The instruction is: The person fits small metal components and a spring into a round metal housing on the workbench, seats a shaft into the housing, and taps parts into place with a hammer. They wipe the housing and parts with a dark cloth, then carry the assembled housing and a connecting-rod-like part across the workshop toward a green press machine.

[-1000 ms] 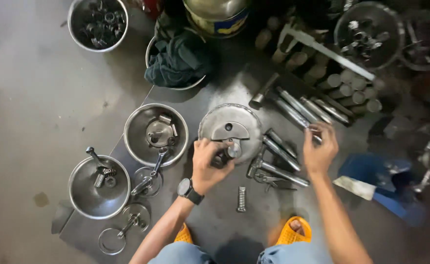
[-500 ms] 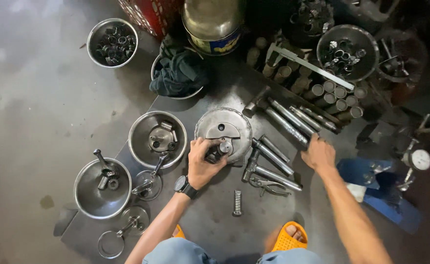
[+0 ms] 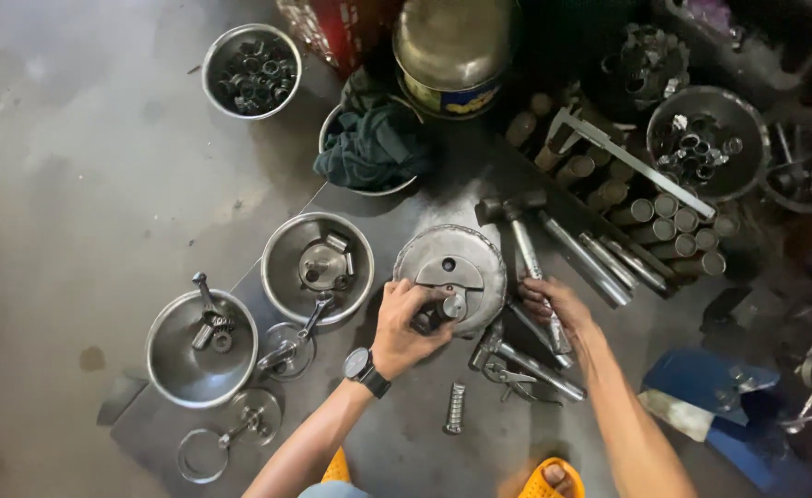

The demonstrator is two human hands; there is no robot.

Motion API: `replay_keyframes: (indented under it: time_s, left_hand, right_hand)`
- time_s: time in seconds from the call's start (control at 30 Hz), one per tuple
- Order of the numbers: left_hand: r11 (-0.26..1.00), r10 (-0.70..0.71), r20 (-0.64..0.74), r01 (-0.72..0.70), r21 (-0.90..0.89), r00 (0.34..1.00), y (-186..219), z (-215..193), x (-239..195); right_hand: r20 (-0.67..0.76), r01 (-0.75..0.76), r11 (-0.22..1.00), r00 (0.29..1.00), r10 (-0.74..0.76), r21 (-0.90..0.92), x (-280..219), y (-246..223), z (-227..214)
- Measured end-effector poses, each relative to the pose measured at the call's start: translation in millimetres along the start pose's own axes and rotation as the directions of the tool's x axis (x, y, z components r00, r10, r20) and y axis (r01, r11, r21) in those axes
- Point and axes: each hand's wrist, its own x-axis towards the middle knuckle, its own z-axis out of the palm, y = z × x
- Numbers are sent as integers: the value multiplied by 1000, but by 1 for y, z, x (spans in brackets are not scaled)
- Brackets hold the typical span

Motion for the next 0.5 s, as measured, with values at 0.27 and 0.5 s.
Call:
replay_keyframes:
  time_s: [0.27,0.5]
  left_hand:
    - [999,32,-30,-33,-5,999,-4,4,-5]
    - [999,33,-41,-34,-18,999,-1,3,-4]
  right_hand:
    - [-372,-29,599,808,-457,-800,-137,-26,169]
    - [-107,390,768,857,-505,-508,-192,-48,242]
